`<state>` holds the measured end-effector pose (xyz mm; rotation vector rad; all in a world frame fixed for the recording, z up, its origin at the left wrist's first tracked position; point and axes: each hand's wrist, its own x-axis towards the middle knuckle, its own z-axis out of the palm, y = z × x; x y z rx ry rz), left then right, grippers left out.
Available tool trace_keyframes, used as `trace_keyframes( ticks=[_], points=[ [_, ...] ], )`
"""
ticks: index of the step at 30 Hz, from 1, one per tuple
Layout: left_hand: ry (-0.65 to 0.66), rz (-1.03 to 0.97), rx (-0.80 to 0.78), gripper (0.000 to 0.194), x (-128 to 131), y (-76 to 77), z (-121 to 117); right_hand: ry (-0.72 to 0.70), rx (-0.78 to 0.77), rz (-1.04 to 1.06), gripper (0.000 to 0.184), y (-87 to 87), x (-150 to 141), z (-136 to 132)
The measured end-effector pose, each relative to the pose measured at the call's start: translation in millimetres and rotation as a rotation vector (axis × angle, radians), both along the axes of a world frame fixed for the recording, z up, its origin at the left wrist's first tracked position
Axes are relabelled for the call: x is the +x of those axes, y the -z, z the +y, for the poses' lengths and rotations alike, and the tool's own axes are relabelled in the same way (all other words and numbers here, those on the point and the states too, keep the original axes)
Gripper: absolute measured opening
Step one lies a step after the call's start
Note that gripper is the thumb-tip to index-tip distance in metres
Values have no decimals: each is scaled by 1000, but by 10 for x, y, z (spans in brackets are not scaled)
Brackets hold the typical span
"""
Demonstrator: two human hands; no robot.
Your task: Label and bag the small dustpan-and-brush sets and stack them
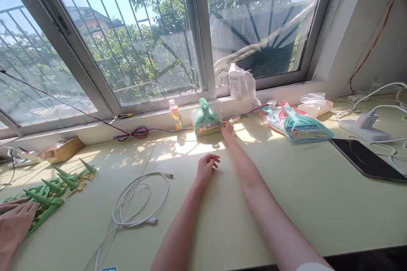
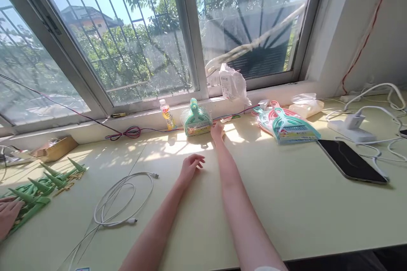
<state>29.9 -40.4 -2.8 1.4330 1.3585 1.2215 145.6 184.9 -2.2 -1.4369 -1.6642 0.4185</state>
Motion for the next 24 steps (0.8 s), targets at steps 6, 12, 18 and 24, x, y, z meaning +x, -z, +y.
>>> trace_keyframes(
  ticks=[6,12,18,24],
  points=[
    [-275,13,40,25,-281,12,206,62,14,-68,27,45,45,-35],
    [-505,39,161,28,-326,30,284,-48,-16,-78,24,122,477,-585],
    [-271,-307,-35,51,-281,17,447,-76,-194,-99,14,87,1009,-1215],
    [-46,-319,-85,59,-109,-47,257,-8,-107,-148,16,1,1022,-1573]
  ],
)
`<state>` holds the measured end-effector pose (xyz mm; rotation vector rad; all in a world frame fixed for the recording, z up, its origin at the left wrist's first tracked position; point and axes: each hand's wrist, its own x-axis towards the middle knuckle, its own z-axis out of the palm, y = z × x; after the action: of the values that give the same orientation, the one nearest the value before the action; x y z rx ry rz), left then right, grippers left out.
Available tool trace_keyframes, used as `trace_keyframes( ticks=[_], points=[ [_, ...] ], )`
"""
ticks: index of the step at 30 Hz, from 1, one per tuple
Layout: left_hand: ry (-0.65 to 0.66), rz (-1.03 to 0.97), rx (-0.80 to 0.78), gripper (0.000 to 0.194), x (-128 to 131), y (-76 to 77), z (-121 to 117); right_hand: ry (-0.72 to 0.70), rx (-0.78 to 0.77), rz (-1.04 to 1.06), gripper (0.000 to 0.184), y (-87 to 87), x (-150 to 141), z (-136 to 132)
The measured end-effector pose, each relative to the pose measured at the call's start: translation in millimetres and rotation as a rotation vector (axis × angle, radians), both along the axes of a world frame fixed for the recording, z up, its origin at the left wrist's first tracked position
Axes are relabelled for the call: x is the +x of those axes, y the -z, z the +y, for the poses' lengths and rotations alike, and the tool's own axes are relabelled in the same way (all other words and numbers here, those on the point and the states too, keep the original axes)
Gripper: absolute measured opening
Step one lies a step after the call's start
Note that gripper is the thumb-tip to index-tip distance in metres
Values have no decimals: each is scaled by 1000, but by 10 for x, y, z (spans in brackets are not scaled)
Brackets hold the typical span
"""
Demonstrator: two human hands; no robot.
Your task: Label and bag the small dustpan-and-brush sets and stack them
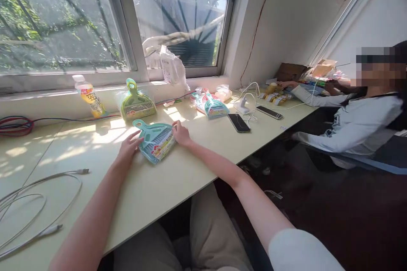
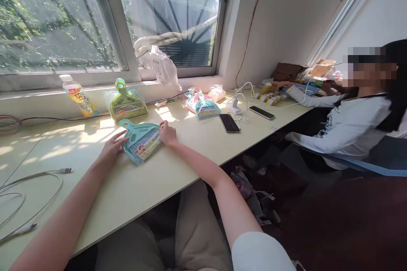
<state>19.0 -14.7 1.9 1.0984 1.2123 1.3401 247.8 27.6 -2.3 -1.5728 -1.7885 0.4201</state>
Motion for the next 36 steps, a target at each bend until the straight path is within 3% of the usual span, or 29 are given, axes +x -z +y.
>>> trace_keyframes(
  ticks=[3,5,7,9,13,17,20,24,29,33,36],
  points=[
    [-161,-146,-23,43,60,-37,-46,-165,361,-139,24,-92,-87,-169],
    [-216,-222,-51,22,75,-53,-46,-367,478,-276,16,-136,-159,-270],
    [-252,-261,-65,12,73,-56,-44,-475,465,-411,21,-139,-224,-332],
    [-288,-277,-61,12,63,-53,-51,-444,405,-478,26,-107,-258,-337],
    [-341,-313,-53,9,55,-93,-90,-317,269,-391,25,-38,-213,-260],
    [-463,-482,-40,14,74,-217,-128,-279,180,-288,21,-35,-171,-229],
    [-421,-557,0,15,107,-293,-139,-276,50,-89,26,-56,-190,-226],
    [-323,-564,35,14,136,-284,-115,-267,-204,486,22,-92,-170,-188],
    [-88,-367,-13,15,77,-155,-68,-307,-333,1134,38,-125,-62,-123],
    [43,-204,-19,38,10,-61,-52,-349,-367,1199,48,-129,2,-102],
    [-6,-195,40,43,-3,-27,-43,-402,-381,1161,47,-134,7,-106]
  ],
)
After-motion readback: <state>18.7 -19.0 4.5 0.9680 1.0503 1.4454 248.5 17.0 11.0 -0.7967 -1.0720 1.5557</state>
